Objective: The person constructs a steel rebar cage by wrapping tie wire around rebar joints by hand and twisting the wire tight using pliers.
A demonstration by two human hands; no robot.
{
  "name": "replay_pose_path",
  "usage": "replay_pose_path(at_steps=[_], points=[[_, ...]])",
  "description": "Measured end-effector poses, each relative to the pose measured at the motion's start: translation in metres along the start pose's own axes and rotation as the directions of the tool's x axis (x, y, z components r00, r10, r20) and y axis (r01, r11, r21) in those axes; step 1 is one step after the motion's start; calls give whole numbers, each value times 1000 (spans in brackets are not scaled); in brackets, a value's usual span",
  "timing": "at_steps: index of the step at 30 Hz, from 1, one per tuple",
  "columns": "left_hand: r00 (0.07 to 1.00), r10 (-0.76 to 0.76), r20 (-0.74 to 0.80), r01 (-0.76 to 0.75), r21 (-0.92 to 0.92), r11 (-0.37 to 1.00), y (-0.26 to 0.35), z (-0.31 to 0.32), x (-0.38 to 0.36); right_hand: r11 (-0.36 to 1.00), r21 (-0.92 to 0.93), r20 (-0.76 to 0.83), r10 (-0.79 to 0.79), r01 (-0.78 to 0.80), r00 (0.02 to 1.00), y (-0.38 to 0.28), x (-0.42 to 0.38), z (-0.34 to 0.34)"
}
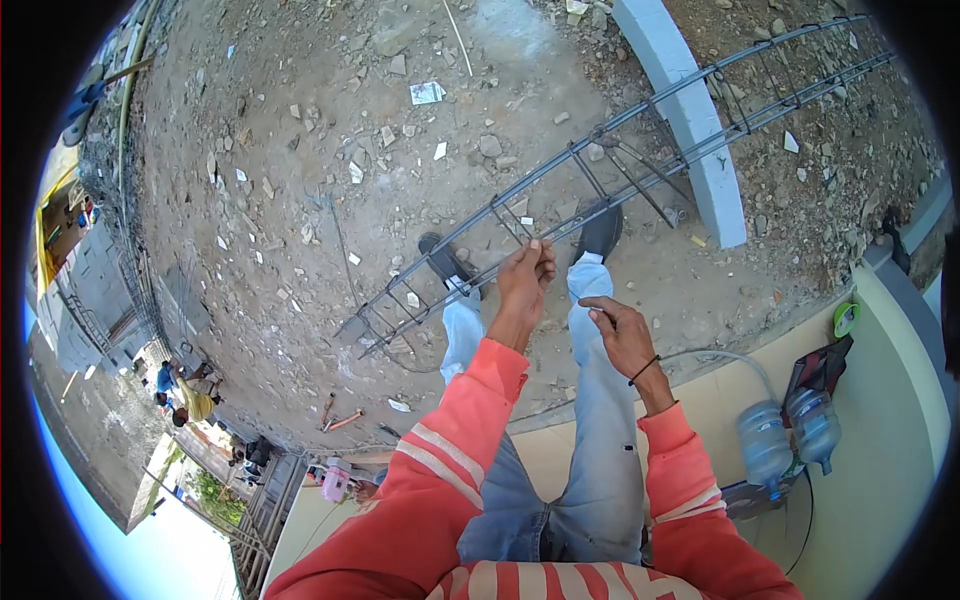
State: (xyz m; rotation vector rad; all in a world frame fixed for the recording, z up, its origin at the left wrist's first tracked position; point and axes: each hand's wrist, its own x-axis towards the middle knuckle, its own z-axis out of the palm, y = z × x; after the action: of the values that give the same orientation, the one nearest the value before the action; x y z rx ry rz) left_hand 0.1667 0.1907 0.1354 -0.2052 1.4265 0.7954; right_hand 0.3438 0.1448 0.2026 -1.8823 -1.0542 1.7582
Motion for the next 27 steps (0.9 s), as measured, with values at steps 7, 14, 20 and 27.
replay_pose_path(at_steps=[7, 14, 20, 27], points=[[995, -99, -7, 98, 216, 971, -15, -68, -22, 947, 90, 152, 292, -307, 944, 9, 2, 80], [939, 342, 47, -191, 896, 402, 3, -126, 32, 846, 274, -105, 498, -456, 861, 125, 41, 148], [960, 192, 205, -260, 907, 332, -17, -128, 106, 754, 506, 126, 416, -419, 901, 133, 87, 154], [995, 44, 89, -90, 618, 781, -17, -116, 111, 800, 487, 71, 364, -351, 928, 133, 103, 151]])
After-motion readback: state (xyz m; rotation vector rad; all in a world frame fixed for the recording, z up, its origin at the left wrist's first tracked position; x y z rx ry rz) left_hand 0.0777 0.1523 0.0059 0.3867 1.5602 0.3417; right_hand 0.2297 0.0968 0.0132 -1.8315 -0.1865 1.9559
